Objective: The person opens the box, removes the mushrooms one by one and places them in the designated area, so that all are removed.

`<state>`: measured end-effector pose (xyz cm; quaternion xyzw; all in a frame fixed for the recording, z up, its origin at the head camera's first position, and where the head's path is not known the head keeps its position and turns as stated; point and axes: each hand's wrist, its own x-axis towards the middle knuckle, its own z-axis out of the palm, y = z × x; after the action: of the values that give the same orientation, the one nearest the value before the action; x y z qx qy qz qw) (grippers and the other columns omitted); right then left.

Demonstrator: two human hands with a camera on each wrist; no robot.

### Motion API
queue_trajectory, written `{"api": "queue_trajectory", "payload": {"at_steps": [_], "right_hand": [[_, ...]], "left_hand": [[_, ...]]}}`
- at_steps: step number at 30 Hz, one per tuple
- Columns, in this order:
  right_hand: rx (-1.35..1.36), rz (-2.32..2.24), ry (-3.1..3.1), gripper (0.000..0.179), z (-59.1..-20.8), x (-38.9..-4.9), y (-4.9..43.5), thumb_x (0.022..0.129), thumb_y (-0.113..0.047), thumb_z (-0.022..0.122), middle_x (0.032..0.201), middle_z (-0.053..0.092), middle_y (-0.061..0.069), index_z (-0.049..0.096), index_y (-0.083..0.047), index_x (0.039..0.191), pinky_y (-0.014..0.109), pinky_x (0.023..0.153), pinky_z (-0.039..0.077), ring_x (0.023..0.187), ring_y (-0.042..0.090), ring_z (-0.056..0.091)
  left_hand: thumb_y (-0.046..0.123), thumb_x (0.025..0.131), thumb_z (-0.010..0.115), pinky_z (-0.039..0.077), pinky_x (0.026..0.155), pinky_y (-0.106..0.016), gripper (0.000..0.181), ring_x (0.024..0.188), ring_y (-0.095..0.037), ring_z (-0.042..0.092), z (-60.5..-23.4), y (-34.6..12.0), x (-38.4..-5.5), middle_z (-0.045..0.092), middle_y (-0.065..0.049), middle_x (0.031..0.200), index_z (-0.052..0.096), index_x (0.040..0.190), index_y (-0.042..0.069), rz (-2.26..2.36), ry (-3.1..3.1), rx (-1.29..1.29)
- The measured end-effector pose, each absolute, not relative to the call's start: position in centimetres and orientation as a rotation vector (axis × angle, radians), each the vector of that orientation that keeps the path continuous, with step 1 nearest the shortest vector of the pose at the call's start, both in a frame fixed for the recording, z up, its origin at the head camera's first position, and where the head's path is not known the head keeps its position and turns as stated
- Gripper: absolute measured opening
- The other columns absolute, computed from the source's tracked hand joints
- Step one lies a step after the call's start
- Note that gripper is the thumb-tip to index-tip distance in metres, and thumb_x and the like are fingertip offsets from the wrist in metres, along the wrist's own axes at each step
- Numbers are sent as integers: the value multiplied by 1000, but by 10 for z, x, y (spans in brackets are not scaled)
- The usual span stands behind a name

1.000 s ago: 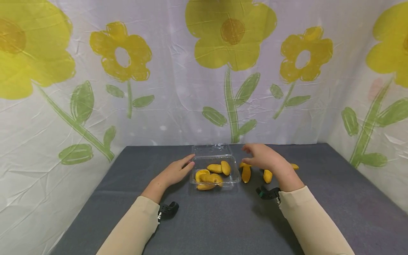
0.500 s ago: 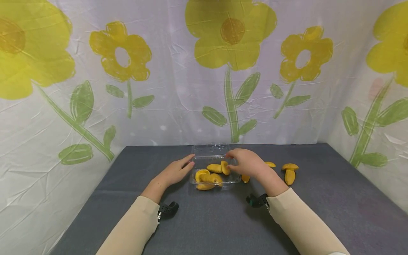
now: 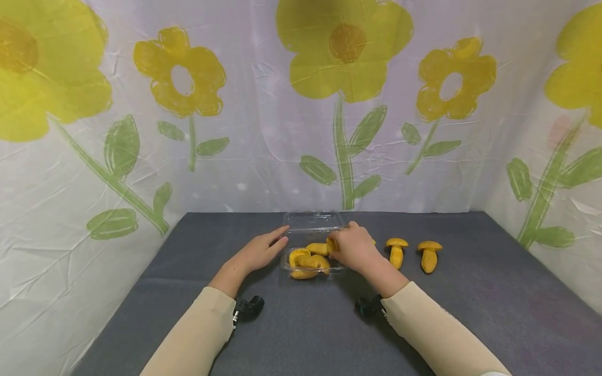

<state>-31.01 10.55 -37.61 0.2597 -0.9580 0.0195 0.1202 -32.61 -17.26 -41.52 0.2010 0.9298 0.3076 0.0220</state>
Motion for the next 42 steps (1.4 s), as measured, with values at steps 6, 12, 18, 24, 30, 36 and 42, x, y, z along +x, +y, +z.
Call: {"api": "queue_trajectory", "payload": {"at_steps": [6,12,18,24,30,36,42], "right_hand": [[727,155,-2845,35,-378,-313,107,85,-24,87,96,75,0,77,-16,118,38,65,45,78,22,49],[705,187,-2870,31,-378,-314,108,86,-18,81,96,74,1,78,-15,116,36,61,43,78,22,49],[692,150,-2881,25,-376,-312,108,89,-22,80,95,73,1,78,-16,113,37,59,48,84,24,59],[685,180,-2868,26,-370,-311,111,88,-18,77,95,74,1,79,-16,114,37,59,53,84,24,62],[673,221,-2827,28,-367,-312,114,87,-15,74,98,74,2,79,-14,114,36,59,53,85,23,63],[643,200,-2784,27,-368,-312,115,88,-10,72,100,73,4,78,-13,114,35,56,50,83,23,63],[672,270,-2758,30,-365,-313,118,89,-6,68,97,73,4,78,-13,116,29,48,35,66,16,52]], "left_hand": [[41,112,42,33,115,-61,58,143,-36,43,-414,-172,-326,44,-12,158,29,165,21,957,2872,615],[41,112,42,32,115,-61,58,143,-37,43,-415,-172,-326,45,-13,157,30,164,21,962,2869,612],[42,112,42,33,115,-61,58,143,-36,43,-417,-172,-327,45,-13,157,30,164,21,967,2872,613],[40,112,42,33,115,-61,58,142,-36,44,-417,-172,-327,46,-13,157,29,165,20,958,2879,616],[43,112,41,32,116,-59,58,143,-35,43,-413,-171,-326,46,-12,157,30,164,22,935,2885,607],[41,112,42,34,115,-59,57,142,-35,45,-411,-170,-325,47,-12,156,31,164,21,915,2898,632],[39,112,43,35,114,-60,57,140,-36,47,-413,-170,-324,49,-14,154,31,164,19,928,2901,635]]}}
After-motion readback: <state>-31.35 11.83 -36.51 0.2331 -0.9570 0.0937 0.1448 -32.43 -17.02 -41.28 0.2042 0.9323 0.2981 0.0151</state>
